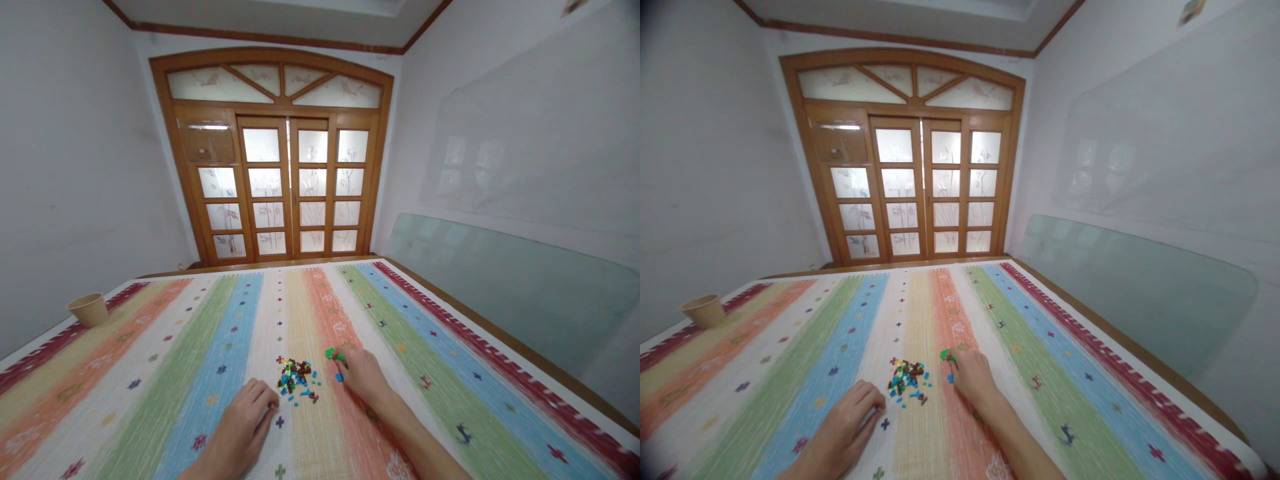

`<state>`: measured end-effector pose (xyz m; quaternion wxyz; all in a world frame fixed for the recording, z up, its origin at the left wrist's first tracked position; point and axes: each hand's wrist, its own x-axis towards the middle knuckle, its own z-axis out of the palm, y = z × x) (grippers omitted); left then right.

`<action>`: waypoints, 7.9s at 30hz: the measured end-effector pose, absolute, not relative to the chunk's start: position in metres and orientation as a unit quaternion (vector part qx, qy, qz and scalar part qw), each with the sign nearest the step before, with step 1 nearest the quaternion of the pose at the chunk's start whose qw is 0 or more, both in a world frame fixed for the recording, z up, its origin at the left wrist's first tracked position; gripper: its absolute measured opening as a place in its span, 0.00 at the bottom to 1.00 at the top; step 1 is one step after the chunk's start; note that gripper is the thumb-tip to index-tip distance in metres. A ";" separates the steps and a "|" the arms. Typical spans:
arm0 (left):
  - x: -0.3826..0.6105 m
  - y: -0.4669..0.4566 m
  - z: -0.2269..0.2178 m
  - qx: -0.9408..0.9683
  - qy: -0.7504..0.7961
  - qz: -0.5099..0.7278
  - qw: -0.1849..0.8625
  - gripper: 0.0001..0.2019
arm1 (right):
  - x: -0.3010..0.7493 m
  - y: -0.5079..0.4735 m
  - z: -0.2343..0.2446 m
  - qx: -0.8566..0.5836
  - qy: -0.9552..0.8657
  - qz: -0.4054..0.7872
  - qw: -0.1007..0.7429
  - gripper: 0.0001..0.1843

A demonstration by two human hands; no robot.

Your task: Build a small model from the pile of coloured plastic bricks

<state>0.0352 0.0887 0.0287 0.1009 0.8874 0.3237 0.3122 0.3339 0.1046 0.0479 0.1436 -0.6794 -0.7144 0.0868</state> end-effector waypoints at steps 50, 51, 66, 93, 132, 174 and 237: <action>0.034 0.089 0.027 0.891 0.331 0.292 0.106 0.09 | 0.329 0.102 0.055 -0.686 -0.711 0.094 0.124 0.20; 0.034 0.089 0.027 0.891 0.332 0.292 0.106 0.09 | 0.329 0.101 0.055 -0.685 -0.711 0.095 0.125 0.20; 0.033 0.089 0.024 0.892 0.331 0.290 0.101 0.09 | 0.331 0.102 0.057 -0.703 -0.695 0.081 0.127 0.17; 0.035 0.088 0.027 0.890 0.330 0.299 0.098 0.09 | 0.330 0.100 0.056 -0.701 -0.697 0.081 0.129 0.20; 0.034 0.087 0.030 0.888 0.329 0.307 0.099 0.09 | 0.330 0.099 0.060 -0.703 -0.699 0.064 0.116 0.18; 0.033 0.089 0.026 0.893 0.331 0.287 0.101 0.09 | 0.332 0.101 0.058 -0.694 -0.706 0.079 0.118 0.19; 0.035 0.087 0.030 0.889 0.332 0.297 0.102 0.09 | 0.334 0.102 0.055 -0.695 -0.700 0.086 0.141 0.20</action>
